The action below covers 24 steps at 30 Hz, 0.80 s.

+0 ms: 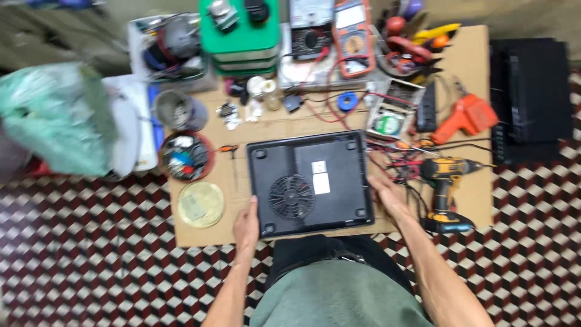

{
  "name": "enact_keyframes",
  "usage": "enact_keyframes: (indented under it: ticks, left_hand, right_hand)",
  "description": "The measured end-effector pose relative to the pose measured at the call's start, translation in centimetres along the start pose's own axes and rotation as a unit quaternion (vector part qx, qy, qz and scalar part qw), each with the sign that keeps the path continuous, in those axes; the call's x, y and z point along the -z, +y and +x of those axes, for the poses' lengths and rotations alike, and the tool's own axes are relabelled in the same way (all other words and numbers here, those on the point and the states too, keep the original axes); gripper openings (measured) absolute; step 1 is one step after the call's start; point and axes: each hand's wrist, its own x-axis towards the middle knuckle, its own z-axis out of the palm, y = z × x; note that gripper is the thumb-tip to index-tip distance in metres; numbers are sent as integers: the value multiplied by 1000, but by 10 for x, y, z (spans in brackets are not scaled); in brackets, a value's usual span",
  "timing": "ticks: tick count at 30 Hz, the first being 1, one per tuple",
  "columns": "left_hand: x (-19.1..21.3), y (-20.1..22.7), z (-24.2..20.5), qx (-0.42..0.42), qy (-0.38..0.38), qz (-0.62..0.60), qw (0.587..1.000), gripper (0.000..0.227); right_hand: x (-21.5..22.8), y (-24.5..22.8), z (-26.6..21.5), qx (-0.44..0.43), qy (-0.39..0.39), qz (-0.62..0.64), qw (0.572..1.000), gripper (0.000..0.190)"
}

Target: Disassembling an induction cooker to access internal components for repair.

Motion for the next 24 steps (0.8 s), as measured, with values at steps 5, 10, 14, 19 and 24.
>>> enact_keyframes:
  ticks: [5,10,14,19,24]
  left_hand:
    - [15,41,-16,-24,-12,36,999,76]
    - [6,37,5,3,-31,51,998,80]
    - [4,28,22,40,-24,41,998,80]
    - [-6,41,12,27,11,26,999,77]
    - [-20,41,19,40,72,-10,997,75]
  right_hand:
    - [-7,-31,6,-35,0,85,996,46]
    - [-2,-42,16,-77,-16,114,990,51]
    - [4,-61,13,-97,-30,48,994,56]
    - [8,-53,25,-95,-50,49,993,62]
    - [7,-48,33,-87,-66,57,992,64]
